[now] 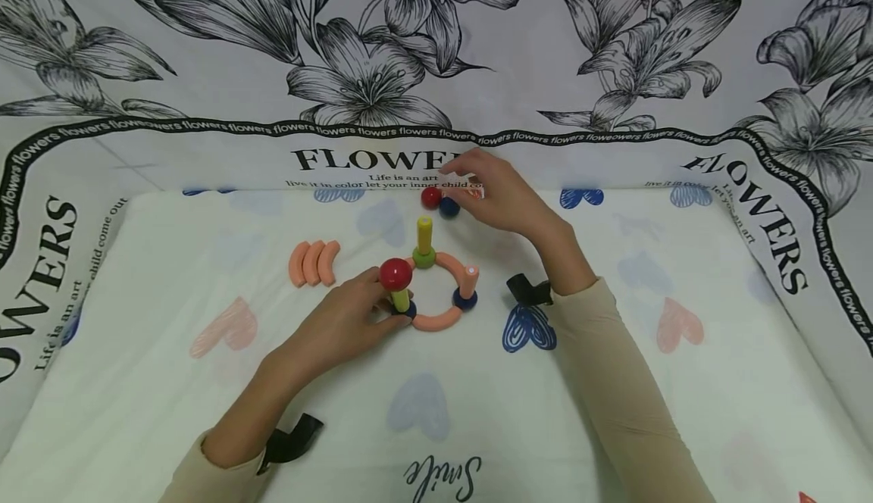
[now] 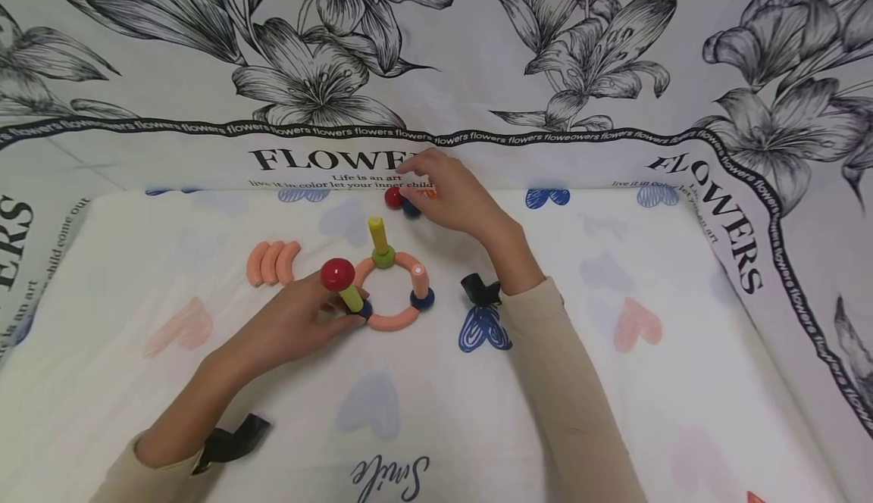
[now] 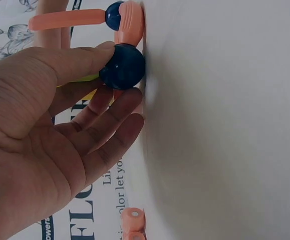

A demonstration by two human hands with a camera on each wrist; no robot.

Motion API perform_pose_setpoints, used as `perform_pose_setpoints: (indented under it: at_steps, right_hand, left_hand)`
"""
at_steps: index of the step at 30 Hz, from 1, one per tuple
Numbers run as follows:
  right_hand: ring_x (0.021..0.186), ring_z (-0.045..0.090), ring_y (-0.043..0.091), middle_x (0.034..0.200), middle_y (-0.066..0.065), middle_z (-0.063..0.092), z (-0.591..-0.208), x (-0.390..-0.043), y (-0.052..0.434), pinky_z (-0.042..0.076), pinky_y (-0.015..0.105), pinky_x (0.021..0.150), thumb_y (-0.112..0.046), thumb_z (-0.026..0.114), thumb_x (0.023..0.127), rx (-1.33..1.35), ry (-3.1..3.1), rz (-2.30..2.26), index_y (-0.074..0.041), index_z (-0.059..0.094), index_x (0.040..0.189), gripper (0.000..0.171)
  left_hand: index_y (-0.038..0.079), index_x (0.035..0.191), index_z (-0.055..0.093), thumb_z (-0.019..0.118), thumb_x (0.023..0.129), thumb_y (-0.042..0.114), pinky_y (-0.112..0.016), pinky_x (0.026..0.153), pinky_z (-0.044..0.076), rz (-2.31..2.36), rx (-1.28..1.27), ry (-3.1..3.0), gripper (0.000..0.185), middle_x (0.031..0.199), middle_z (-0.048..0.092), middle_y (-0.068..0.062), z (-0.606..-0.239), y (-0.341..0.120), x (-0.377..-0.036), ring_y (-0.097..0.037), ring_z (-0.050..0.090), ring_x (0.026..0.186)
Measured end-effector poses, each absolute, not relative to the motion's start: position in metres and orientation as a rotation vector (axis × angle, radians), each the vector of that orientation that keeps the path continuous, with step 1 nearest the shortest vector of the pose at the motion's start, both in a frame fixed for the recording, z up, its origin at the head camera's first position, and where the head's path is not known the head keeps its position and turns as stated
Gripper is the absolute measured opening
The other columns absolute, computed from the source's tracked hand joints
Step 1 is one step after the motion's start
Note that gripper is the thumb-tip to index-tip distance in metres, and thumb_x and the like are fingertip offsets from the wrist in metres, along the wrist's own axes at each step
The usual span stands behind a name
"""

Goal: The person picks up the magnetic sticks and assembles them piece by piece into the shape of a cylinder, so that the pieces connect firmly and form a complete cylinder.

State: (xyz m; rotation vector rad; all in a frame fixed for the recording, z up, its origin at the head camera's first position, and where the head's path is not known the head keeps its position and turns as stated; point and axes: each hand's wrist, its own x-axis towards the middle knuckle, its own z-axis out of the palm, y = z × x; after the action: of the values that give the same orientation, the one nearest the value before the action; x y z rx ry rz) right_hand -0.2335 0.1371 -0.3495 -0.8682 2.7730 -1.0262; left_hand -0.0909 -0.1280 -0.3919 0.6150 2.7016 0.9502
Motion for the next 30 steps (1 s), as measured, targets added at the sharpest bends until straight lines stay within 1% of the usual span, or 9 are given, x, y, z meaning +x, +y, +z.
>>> perform_pose_setpoints:
  at_steps: [7, 11, 14, 15, 16, 22, 23, 26, 30]
  right_hand:
    - [0.132, 0.058, 0.030, 0.142, 0.012, 0.063, -0.351, -0.244, 0.131, 0.048, 0.049, 0.114, -0.023, 0.069, 0.104, -0.812, 2.804, -0.877, -0.011, 0.063, 0.144, 0.043]
    - [0.134, 0.059, 0.028, 0.142, 0.011, 0.064, -0.360, -0.242, 0.123, 0.047, 0.047, 0.117, -0.022, 0.067, 0.105, -0.827, 2.840, -0.857, -0.010, 0.066, 0.140, 0.038]
    - [0.135, 0.059, 0.027, 0.143, 0.010, 0.063, -0.367, -0.241, 0.117, 0.048, 0.047, 0.117, -0.022, 0.067, 0.105, -0.840, 2.867, -0.842, -0.010, 0.068, 0.138, 0.035]
    - [0.134, 0.060, 0.027, 0.143, 0.010, 0.063, -0.369, -0.241, 0.115, 0.048, 0.047, 0.116, -0.022, 0.067, 0.105, -0.847, 2.873, -0.827, -0.010, 0.069, 0.138, 0.035]
    - [0.138, 0.058, 0.028, 0.146, 0.010, 0.062, -0.371, -0.241, 0.112, 0.047, 0.047, 0.118, -0.023, 0.067, 0.105, -0.856, 2.875, -0.806, -0.011, 0.069, 0.138, 0.035]
    - [0.134, 0.060, 0.028, 0.150, 0.011, 0.058, -0.378, -0.243, 0.105, 0.047, 0.048, 0.117, -0.025, 0.068, 0.105, -0.870, 2.857, -0.696, -0.012, 0.066, 0.141, 0.039]
    - [0.130, 0.062, 0.028, 0.148, 0.010, 0.059, -0.378, -0.243, 0.106, 0.049, 0.047, 0.115, -0.025, 0.068, 0.104, -0.854, 2.858, -0.683, -0.012, 0.066, 0.141, 0.039]
    - [0.131, 0.061, 0.027, 0.146, 0.010, 0.060, -0.378, -0.242, 0.109, 0.049, 0.047, 0.115, -0.025, 0.070, 0.102, -0.782, 2.865, -0.643, -0.013, 0.066, 0.140, 0.040]
    - [0.127, 0.061, 0.026, 0.138, 0.009, 0.063, -0.377, -0.241, 0.111, 0.049, 0.046, 0.114, -0.023, 0.071, 0.101, -0.748, 2.850, -0.630, -0.012, 0.068, 0.133, 0.034]
  left_hand:
    - [0.016, 0.110, 0.074, 0.086, 0.090, 0.021, -0.041, 0.091, 0.061, 0.961, 0.654, 2.710, 0.024, 0.111, 0.069, -0.001, -0.391, -0.128, -0.092, -0.016, 0.075, 0.099]
    - [0.015, 0.110, 0.075, 0.086, 0.089, 0.021, -0.041, 0.089, 0.061, 0.941, 0.628, 2.722, 0.025, 0.109, 0.069, -0.001, -0.391, -0.129, -0.091, -0.015, 0.074, 0.098]
    - [0.014, 0.111, 0.075, 0.087, 0.089, 0.021, -0.040, 0.088, 0.061, 0.921, 0.619, 2.729, 0.026, 0.108, 0.069, -0.002, -0.393, -0.129, -0.090, -0.016, 0.074, 0.097]
    - [0.014, 0.111, 0.075, 0.087, 0.089, 0.021, -0.040, 0.088, 0.061, 0.917, 0.623, 2.731, 0.026, 0.108, 0.068, -0.001, -0.393, -0.129, -0.090, -0.016, 0.074, 0.097]
    - [0.013, 0.110, 0.075, 0.087, 0.089, 0.021, -0.040, 0.088, 0.061, 0.916, 0.626, 2.734, 0.025, 0.108, 0.068, -0.001, -0.393, -0.130, -0.090, -0.016, 0.074, 0.098]
    - [0.014, 0.108, 0.075, 0.086, 0.090, 0.021, -0.040, 0.089, 0.061, 0.921, 0.629, 2.732, 0.023, 0.108, 0.068, -0.001, -0.392, -0.130, -0.090, -0.016, 0.074, 0.098]
    - [0.014, 0.108, 0.075, 0.086, 0.090, 0.021, -0.040, 0.089, 0.060, 0.925, 0.628, 2.727, 0.023, 0.108, 0.068, -0.001, -0.392, -0.130, -0.090, -0.016, 0.074, 0.099]
    - [0.014, 0.107, 0.075, 0.086, 0.090, 0.021, -0.039, 0.090, 0.060, 0.930, 0.620, 2.716, 0.022, 0.108, 0.068, -0.001, -0.392, -0.130, -0.090, -0.016, 0.074, 0.099]
    - [0.013, 0.107, 0.076, 0.086, 0.089, 0.022, -0.038, 0.089, 0.060, 0.924, 0.602, 2.715, 0.023, 0.107, 0.068, -0.001, -0.392, -0.130, -0.090, -0.016, 0.073, 0.098]
